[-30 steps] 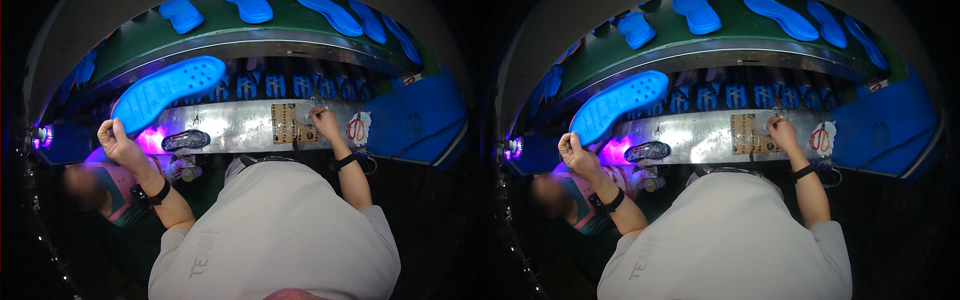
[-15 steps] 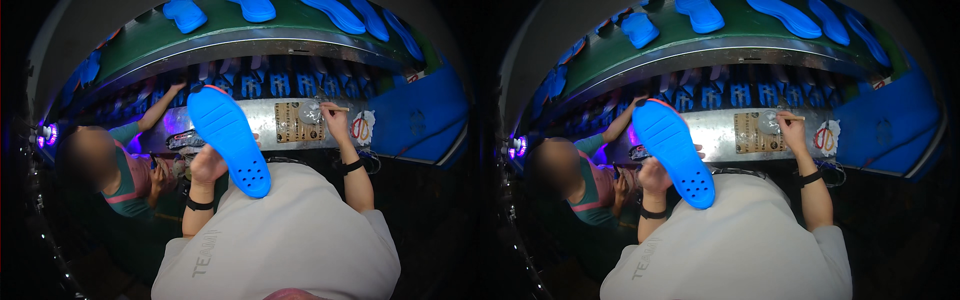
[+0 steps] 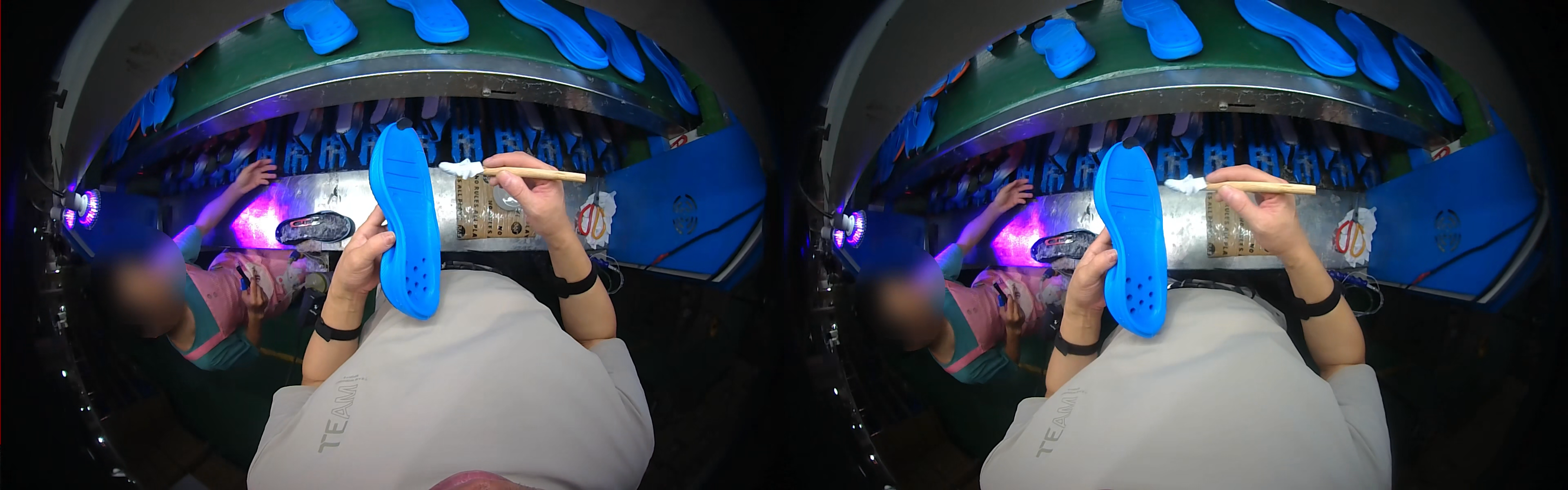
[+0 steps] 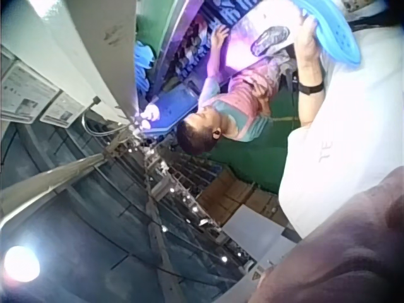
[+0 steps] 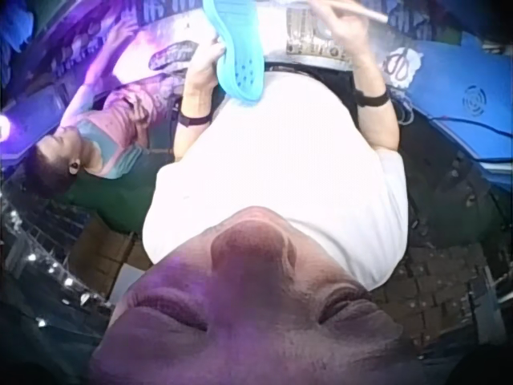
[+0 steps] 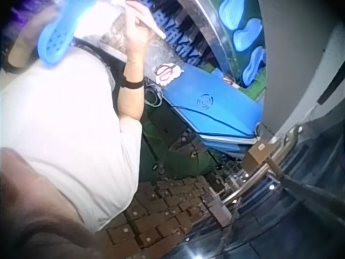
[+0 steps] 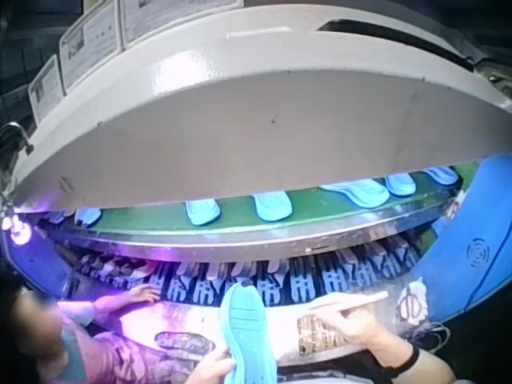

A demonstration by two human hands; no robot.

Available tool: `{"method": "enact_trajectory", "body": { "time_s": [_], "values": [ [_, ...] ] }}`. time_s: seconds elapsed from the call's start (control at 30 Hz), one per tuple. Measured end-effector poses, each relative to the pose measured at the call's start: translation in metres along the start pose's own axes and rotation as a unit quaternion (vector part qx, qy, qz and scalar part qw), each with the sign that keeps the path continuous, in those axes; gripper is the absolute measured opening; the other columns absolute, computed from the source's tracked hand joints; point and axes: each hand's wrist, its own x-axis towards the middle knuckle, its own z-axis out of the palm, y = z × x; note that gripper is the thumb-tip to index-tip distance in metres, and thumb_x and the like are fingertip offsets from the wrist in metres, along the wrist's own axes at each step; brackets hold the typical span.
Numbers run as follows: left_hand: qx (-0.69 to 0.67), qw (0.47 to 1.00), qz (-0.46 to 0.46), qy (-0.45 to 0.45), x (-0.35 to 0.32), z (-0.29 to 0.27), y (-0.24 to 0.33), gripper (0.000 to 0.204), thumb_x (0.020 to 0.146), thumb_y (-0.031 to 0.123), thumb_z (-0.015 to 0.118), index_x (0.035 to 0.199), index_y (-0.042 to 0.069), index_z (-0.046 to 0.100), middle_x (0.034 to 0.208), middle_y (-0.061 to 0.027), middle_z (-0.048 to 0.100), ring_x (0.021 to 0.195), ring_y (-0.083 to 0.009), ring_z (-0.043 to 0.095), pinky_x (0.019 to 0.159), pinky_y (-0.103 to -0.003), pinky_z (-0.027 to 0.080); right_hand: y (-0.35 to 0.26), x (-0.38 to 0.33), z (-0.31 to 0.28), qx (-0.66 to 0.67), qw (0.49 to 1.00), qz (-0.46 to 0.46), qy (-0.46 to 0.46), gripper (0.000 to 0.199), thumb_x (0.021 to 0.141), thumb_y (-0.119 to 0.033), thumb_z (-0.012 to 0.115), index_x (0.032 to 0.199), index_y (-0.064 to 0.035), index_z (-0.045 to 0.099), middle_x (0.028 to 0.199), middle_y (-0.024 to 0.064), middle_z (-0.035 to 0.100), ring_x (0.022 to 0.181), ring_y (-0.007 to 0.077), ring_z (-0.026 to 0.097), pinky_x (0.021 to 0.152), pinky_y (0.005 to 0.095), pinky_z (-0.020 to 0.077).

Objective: Applying glue to shoe insoles with a brush and placing them into a conveyor machine.

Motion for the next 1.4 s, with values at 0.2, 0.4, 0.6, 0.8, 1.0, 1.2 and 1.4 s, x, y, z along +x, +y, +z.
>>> {"method": "enact_trajectory", "body": {
  "time_s": [0.2,0.4,0.6,0.8,1.0,1.2,1.4],
  "values": [
    [0.004,1.000,-0.008,-0.025,0.001,0.005,-0.001,0.073,0.092,0.018,0.061,0.154,-0.002,0.027,0.130,-0.0145,0.059,0.111,-0.0191,0.065,0.097,-0.034,0.053,-0.005,0.011,0.014,-0.060,0.998,-0.022,-0.024,0.017,0.093,-0.010,0.067,0.107,-0.0022,0.073,0.101,0.0059,0.072,0.090,0.0123,0.065,0.082,0.0276,0.0517],
    [0.004,1.000,0.015,-0.015,0.001,0.003,0.005,0.074,0.092,0.020,0.061,0.154,-0.003,0.026,0.132,-0.0145,0.059,0.111,-0.0191,0.065,0.095,-0.032,0.054,-0.014,0.006,0.016,-0.167,0.970,-0.142,-0.103,0.013,0.085,-0.009,0.070,0.096,-0.0021,0.074,0.084,0.0097,0.073,0.078,0.0218,0.064,0.071,0.0342,0.0501],
    [0.014,1.000,0.001,-0.018,0.000,0.005,0.008,0.074,0.092,0.022,0.062,0.153,-0.004,0.028,0.132,-0.0149,0.059,0.113,-0.0191,0.064,0.097,-0.032,0.053,-0.016,0.010,0.007,-0.127,0.984,-0.066,-0.104,0.014,0.089,-0.009,0.068,0.099,-0.0021,0.075,0.090,0.0073,0.072,0.080,0.0163,0.064,0.074,0.0305,0.0506],
    [0.045,0.998,-0.011,-0.046,-0.002,0.008,0.010,0.077,0.091,0.024,0.065,0.153,-0.005,0.030,0.133,-0.0143,0.059,0.115,-0.0197,0.062,0.099,-0.033,0.051,-0.007,0.013,0.012,-0.079,0.995,-0.054,0.001,0.017,0.091,-0.011,0.067,0.104,-0.0029,0.074,0.097,0.0069,0.072,0.086,0.0142,0.064,0.078,0.0289,0.0505],
    [0.078,0.996,0.024,-0.022,-0.003,0.011,0.014,0.076,0.090,0.024,0.066,0.152,-0.005,0.032,0.132,-0.0137,0.059,0.115,-0.0195,0.061,0.100,-0.033,0.049,-0.015,0.013,0.012,-0.134,0.981,-0.117,-0.083,0.016,0.090,-0.011,0.068,0.102,-0.0015,0.074,0.090,0.0082,0.072,0.082,0.0167,0.062,0.074,0.0307,0.0484],
    [0.067,0.996,0.051,-0.001,-0.002,0.009,0.019,0.074,0.089,0.024,0.065,0.150,-0.004,0.034,0.129,-0.0129,0.059,0.113,-0.0191,0.061,0.099,-0.033,0.050,-0.030,0.008,0.016,-0.142,0.966,-0.145,-0.159,0.011,0.083,-0.009,0.070,0.092,-0.0029,0.074,0.086,0.0092,0.073,0.076,0.0214,0.063,0.074,0.0345,0.0487],
    [0.067,0.997,0.050,-0.001,-0.001,0.006,0.023,0.073,0.090,0.023,0.064,0.150,-0.004,0.034,0.128,-0.0132,0.060,0.112,-0.0184,0.062,0.097,-0.032,0.051,-0.043,0.006,0.017,-0.145,0.955,-0.176,-0.190,0.010,0.083,-0.010,0.072,0.091,-0.0043,0.074,0.077,0.0058,0.069,0.070,0.0203,0.060,0.072,0.0344,0.0447]
  ]
}}
